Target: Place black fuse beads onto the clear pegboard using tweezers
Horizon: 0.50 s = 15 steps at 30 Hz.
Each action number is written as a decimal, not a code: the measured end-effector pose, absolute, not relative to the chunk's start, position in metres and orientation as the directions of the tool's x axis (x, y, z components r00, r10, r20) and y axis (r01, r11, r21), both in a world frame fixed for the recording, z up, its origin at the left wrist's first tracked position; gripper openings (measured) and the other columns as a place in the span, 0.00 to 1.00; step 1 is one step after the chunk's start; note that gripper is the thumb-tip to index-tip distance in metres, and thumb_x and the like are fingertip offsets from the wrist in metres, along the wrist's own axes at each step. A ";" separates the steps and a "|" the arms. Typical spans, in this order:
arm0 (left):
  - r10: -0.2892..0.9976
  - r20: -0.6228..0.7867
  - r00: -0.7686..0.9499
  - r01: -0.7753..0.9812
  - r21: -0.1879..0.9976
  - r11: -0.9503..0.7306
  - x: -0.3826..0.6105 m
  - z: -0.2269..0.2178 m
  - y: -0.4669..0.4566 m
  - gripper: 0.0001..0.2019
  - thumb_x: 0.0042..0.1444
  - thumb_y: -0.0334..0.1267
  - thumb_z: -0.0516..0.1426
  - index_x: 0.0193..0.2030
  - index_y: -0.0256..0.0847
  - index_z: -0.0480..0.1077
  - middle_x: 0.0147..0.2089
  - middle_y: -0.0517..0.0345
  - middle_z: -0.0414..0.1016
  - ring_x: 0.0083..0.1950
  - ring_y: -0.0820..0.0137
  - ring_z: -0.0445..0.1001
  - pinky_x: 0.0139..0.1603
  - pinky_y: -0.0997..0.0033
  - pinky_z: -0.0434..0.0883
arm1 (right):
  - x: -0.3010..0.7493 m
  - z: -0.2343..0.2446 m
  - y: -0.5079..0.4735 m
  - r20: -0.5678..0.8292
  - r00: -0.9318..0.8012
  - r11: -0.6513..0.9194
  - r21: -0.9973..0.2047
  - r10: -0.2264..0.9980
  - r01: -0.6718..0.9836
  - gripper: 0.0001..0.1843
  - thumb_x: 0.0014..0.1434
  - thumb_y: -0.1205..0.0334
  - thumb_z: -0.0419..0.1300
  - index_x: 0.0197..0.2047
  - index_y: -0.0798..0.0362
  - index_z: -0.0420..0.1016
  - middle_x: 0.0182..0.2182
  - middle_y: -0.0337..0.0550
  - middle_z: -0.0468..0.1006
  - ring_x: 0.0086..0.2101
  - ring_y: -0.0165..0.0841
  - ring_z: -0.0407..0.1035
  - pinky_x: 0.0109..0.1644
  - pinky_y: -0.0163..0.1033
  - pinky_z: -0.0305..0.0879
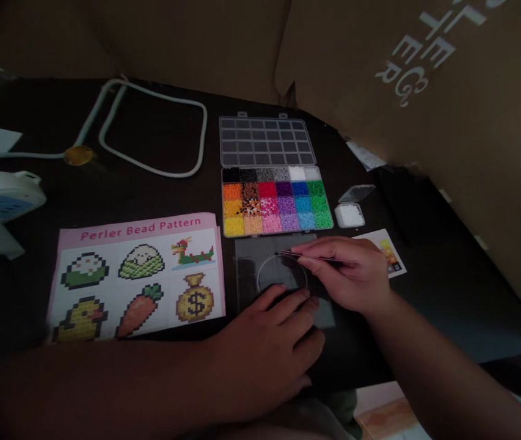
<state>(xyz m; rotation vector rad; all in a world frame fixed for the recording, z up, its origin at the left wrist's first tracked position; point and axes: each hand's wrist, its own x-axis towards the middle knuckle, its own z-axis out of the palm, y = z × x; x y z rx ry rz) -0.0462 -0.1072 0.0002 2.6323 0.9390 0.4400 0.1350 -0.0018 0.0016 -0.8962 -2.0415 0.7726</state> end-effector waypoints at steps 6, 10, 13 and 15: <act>0.651 0.183 0.737 0.556 0.385 -0.737 -0.046 0.000 -0.107 0.21 0.63 0.49 0.57 0.56 0.39 0.68 0.64 0.45 0.65 0.68 0.52 0.59 0.67 0.47 0.55 | 0.134 0.003 -0.002 0.389 -0.476 0.570 -0.752 0.789 0.332 0.15 0.53 0.74 0.69 0.39 0.42 0.82 0.37 0.35 0.85 0.36 0.35 0.80 0.38 0.40 0.79; 0.650 0.185 0.737 0.552 0.390 -0.737 -0.046 0.000 -0.107 0.21 0.63 0.50 0.57 0.56 0.38 0.68 0.64 0.45 0.65 0.68 0.52 0.60 0.67 0.47 0.55 | 0.134 0.002 -0.002 0.392 -0.467 0.570 -0.749 0.792 0.338 0.15 0.53 0.73 0.69 0.39 0.43 0.82 0.37 0.35 0.85 0.36 0.35 0.81 0.38 0.40 0.80; 0.651 0.187 0.736 0.554 0.386 -0.738 -0.046 0.000 -0.107 0.21 0.62 0.50 0.58 0.56 0.38 0.68 0.64 0.45 0.65 0.68 0.52 0.59 0.67 0.47 0.55 | 0.134 0.002 -0.002 0.392 -0.470 0.570 -0.751 0.791 0.333 0.14 0.53 0.73 0.69 0.39 0.44 0.82 0.37 0.36 0.85 0.36 0.35 0.80 0.38 0.40 0.79; 0.652 0.185 0.735 0.554 0.389 -0.736 -0.046 0.000 -0.107 0.21 0.63 0.49 0.57 0.56 0.38 0.68 0.64 0.45 0.65 0.68 0.52 0.59 0.67 0.47 0.55 | 0.134 0.003 -0.002 0.386 -0.470 0.566 -0.753 0.793 0.337 0.14 0.53 0.73 0.68 0.39 0.44 0.82 0.37 0.36 0.85 0.36 0.35 0.80 0.38 0.40 0.79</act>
